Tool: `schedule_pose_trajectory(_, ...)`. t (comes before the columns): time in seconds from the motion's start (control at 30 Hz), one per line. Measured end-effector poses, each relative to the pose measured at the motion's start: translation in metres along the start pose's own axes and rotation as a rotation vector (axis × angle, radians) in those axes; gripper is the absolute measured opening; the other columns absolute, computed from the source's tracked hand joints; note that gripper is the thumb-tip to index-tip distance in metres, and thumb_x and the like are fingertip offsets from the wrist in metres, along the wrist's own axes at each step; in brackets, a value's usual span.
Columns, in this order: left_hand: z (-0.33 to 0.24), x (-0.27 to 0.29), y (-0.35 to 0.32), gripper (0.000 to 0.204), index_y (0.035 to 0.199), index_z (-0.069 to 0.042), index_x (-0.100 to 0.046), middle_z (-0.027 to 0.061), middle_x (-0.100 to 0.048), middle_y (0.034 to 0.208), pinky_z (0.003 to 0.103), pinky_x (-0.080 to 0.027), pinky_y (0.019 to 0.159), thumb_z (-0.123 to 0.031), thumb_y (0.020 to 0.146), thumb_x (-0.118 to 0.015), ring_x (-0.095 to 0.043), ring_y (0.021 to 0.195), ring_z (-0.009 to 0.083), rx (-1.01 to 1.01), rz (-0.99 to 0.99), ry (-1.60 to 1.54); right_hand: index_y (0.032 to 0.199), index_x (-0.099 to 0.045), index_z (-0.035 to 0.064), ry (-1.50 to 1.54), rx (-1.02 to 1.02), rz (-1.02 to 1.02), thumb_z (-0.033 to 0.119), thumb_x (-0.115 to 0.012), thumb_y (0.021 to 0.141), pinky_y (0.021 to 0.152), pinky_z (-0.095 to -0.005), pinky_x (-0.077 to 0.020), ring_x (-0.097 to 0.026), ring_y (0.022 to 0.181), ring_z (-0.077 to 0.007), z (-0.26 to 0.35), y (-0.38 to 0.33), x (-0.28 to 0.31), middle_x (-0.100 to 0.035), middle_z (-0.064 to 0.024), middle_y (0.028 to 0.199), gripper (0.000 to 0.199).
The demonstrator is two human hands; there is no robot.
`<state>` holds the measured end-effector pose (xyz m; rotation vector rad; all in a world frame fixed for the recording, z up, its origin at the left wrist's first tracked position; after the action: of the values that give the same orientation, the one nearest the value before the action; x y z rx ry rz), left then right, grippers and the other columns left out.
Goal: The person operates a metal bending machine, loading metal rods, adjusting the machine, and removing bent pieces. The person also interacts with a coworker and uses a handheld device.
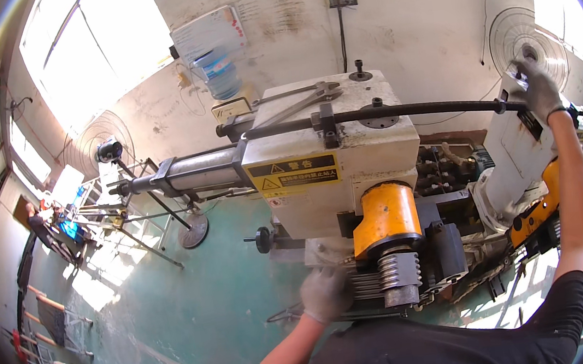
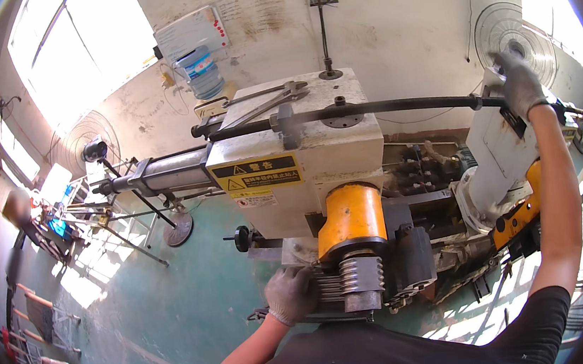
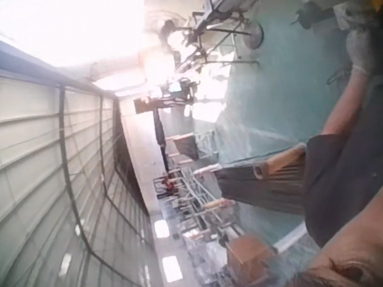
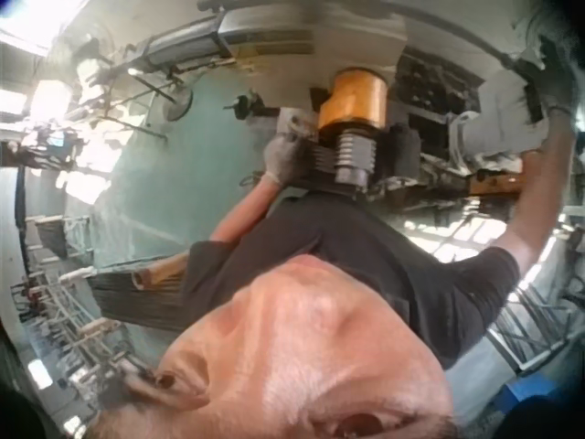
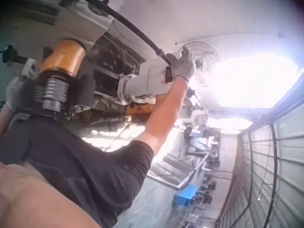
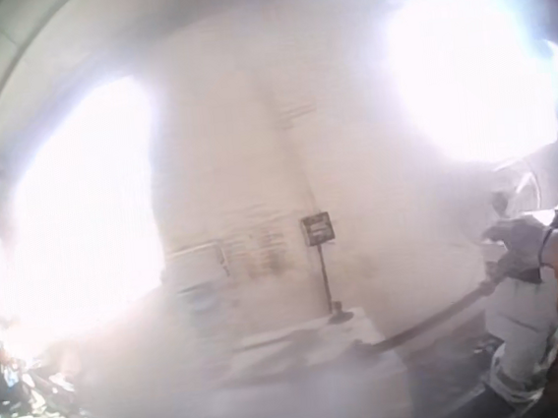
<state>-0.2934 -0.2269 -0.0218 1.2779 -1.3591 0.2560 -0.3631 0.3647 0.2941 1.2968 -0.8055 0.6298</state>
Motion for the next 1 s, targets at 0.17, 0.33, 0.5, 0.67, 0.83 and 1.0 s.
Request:
schedule_pose_trajectory(0.17,0.007,0.010,-0.010,0.025,0.102,-0.016,-0.079,0.0077,-0.076,0.095,0.049,-0.062,0.071,-0.019,0.078,-0.082,-0.075,0.087,0.0339,0.025,0.080,0.020,0.148,-0.071,0.0097,-0.131,0.004,0.072,0.018,-0.097,0.085,0.121,-0.0453,-0.0543,-0.066,0.142,-0.0385,0.059,-0.013,-0.001,-0.071,-0.0173,0.151,0.069)
schedule_pose_trajectory(0.33,0.010,0.008,-0.014,0.020,0.097,-0.016,-0.077,0.0075,-0.074,0.090,0.049,-0.062,0.069,-0.019,0.078,-0.082,-0.074,0.085,0.0337,0.008,0.019,0.004,0.156,-0.063,0.0109,-0.061,0.150,-0.078,0.009,-0.083,0.099,0.108,-0.0438,-0.0619,-0.075,0.124,-0.0398,0.011,-0.008,-0.024,-0.069,-0.0170,0.152,0.060)
schedule_pose_trajectory(0.5,0.018,0.020,-0.015,0.019,0.095,-0.016,-0.076,0.0083,-0.073,0.092,0.050,-0.061,0.070,-0.020,0.077,-0.082,-0.073,0.086,0.0345,-0.013,0.044,-0.061,0.159,-0.062,0.0125,0.093,0.047,-0.107,0.007,-0.086,0.095,0.116,-0.0461,-0.0582,-0.071,0.136,-0.0388,-0.031,0.002,-0.029,-0.070,-0.0149,0.153,0.068)
schedule_pose_trajectory(0.67,0.024,0.027,-0.036,0.018,0.092,-0.015,-0.074,0.0106,-0.070,0.091,0.052,-0.060,0.070,-0.021,0.077,-0.081,-0.072,0.085,0.0360,0.000,0.061,-0.075,0.159,-0.062,0.0091,0.046,0.047,-0.004,-0.005,-0.090,0.082,0.115,-0.0453,-0.0576,-0.070,0.136,-0.0366,0.026,-0.030,-0.034,-0.071,-0.0157,0.151,0.084)
schedule_pose_trajectory(0.83,0.024,0.025,-0.035,0.019,0.093,-0.011,-0.072,0.0130,-0.071,0.093,0.052,-0.061,0.074,-0.022,0.079,-0.080,-0.072,0.089,0.0371,-0.053,0.044,-0.111,0.161,-0.061,0.0096,0.095,-0.027,-0.029,0.001,-0.088,0.090,0.123,-0.0419,-0.0538,-0.063,0.148,-0.0352,0.003,-0.040,-0.024,-0.064,-0.0136,0.162,0.076)
schedule_pose_trajectory(1.0,0.024,0.036,-0.037,0.018,0.092,-0.010,-0.071,0.0139,-0.072,0.094,0.051,-0.062,0.075,-0.021,0.081,-0.079,-0.072,0.089,0.0372,0.022,0.110,-0.074,0.160,-0.062,0.0110,0.047,0.072,0.059,0.005,-0.088,0.091,0.123,-0.0431,-0.0527,-0.063,0.148,-0.0343,0.062,-0.042,-0.033,-0.066,-0.0138,0.160,0.074)
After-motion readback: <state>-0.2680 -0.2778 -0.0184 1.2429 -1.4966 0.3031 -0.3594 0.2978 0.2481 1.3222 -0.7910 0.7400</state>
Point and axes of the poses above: each hand's wrist, its own y-axis towards the middle knuckle, its own x-axis out of the back of the hand, z = x × y, the point moved 5 cm from there along y, towards the middle knuckle
